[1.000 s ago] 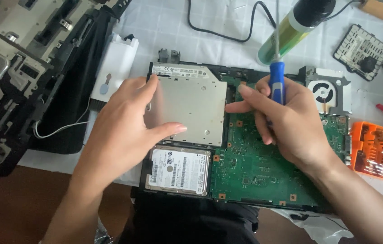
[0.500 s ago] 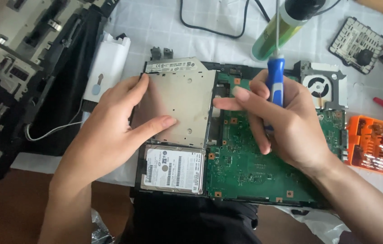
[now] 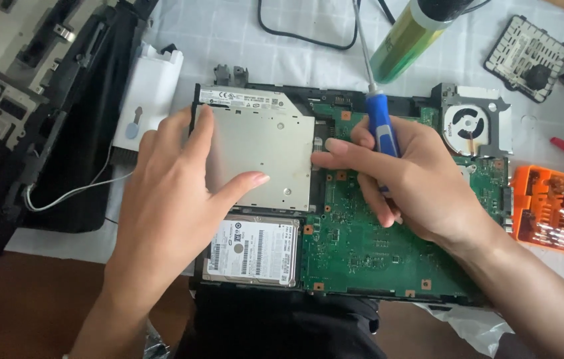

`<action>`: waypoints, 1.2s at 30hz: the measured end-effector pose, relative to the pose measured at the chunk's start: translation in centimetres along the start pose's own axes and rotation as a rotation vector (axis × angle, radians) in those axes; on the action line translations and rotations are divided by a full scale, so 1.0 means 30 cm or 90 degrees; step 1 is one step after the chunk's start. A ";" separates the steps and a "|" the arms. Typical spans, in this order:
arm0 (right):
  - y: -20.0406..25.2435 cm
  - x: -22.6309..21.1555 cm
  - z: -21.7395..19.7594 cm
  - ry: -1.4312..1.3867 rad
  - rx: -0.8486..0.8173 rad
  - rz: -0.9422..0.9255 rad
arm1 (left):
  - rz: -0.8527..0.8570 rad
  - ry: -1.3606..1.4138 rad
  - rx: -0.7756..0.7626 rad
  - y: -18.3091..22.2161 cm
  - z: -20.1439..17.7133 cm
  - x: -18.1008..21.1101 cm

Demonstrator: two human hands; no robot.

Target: Disassembling and inspecting internal components of a laptop, including the motherboard, hard drive, and optical drive using a screwdriver.

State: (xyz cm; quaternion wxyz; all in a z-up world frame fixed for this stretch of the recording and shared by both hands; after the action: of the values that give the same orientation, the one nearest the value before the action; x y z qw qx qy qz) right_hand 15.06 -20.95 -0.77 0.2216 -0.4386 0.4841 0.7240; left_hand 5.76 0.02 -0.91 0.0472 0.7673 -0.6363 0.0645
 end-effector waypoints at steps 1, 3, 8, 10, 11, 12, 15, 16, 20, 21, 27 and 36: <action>-0.002 -0.001 0.003 0.000 -0.001 -0.001 | 0.000 -0.001 0.001 -0.002 0.001 -0.002; -0.005 -0.014 0.015 -0.014 -0.023 -0.035 | 0.012 -0.042 0.003 -0.007 0.005 -0.001; -0.007 -0.003 -0.001 -0.012 0.014 -0.026 | 0.001 0.002 -0.002 -0.010 0.002 -0.015; -0.007 0.002 -0.006 0.001 0.026 -0.019 | -0.006 0.028 -0.001 -0.008 0.002 -0.016; -0.009 0.002 -0.003 -0.018 0.013 -0.033 | -0.004 0.020 0.019 -0.007 -0.001 -0.014; -0.010 0.002 0.000 -0.036 0.000 -0.045 | -0.002 0.013 0.038 -0.004 -0.003 -0.011; -0.014 -0.008 0.015 -0.195 -0.059 -0.044 | 0.033 0.029 0.064 -0.015 0.006 0.006; -0.004 -0.002 0.027 -0.194 -0.061 -0.042 | 0.031 0.029 0.064 -0.017 0.005 0.009; 0.017 -0.011 0.031 0.017 -0.027 -0.114 | 0.016 0.028 0.016 -0.014 0.017 0.016; 0.013 -0.010 0.026 0.050 -0.025 -0.101 | 0.025 0.028 0.020 -0.015 0.013 0.018; 0.015 -0.024 0.027 0.108 -0.013 -0.134 | 0.045 0.156 -0.039 -0.025 -0.008 -0.009; -0.001 -0.030 0.036 0.121 -0.025 -0.139 | -0.075 0.282 -0.057 -0.025 0.003 -0.063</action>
State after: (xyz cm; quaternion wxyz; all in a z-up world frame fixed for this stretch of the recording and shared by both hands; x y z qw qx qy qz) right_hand 15.11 -19.86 0.14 0.2436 -0.5593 0.4384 0.6600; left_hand 6.17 2.00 -1.29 0.2235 0.7676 -0.5665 0.1997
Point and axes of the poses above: each hand's wrist, its own y-axis away from the middle knuckle, its own z-axis out of the palm, x = y × z, the point moved 6 cm from there along -y, towards the middle knuckle, and after that the axes turned 13 degrees about -y, right-handed, at the moved point
